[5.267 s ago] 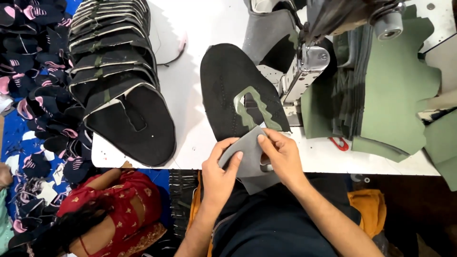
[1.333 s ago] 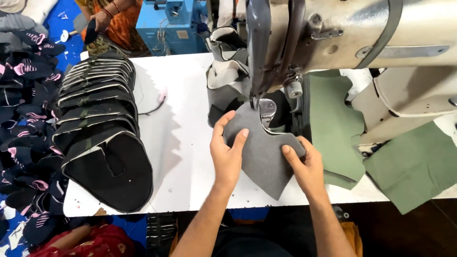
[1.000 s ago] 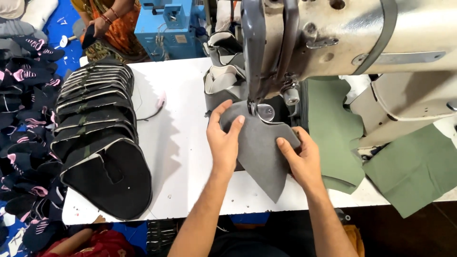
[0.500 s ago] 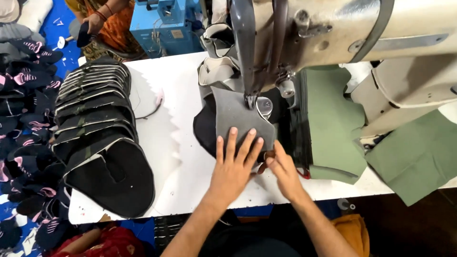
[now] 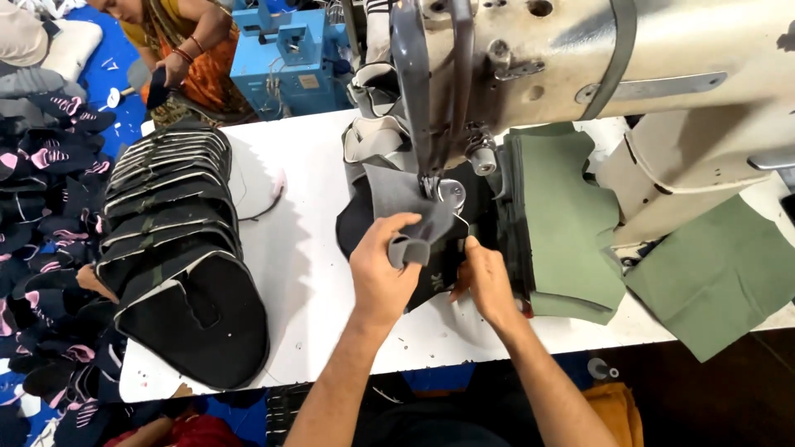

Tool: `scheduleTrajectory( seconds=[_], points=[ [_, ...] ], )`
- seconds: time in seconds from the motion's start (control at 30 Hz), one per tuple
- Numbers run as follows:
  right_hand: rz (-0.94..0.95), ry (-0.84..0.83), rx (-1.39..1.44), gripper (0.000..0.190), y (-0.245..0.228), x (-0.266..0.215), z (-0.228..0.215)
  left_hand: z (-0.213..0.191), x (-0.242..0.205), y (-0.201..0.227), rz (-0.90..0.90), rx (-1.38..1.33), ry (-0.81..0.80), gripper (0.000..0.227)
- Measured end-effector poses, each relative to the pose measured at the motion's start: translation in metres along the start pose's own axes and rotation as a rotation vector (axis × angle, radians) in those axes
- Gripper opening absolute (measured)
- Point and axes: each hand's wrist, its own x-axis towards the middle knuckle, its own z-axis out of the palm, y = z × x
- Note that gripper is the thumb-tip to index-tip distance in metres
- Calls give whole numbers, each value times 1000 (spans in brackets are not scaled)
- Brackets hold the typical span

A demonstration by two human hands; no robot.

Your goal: The person stitches fabric components onto shoe uppers using an industrial sewing machine.

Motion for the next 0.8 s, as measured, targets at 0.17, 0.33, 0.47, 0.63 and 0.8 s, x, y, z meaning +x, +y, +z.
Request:
scheduleTrajectory(
  seconds=[0.17, 0.33, 0.47, 0.63, 0.8],
  points=[
    [-20, -48, 20, 52, -21, -4, 10, 8, -7, 8, 18, 61, 14, 17],
    [-497, -18, -287, 16, 10, -2, 13, 10, -27, 17, 305, 256, -104, 44],
    [-303, 30, -319, 13, 12, -5, 18, 9, -31, -1, 264, 288, -143, 44],
    [8, -56, 116, 22, -37, -14, 43, 0, -15, -9, 279, 248, -205, 43],
    [27, -133, 202, 25, -23, -2, 48, -11, 6, -18, 241, 178, -238, 39]
  ],
)
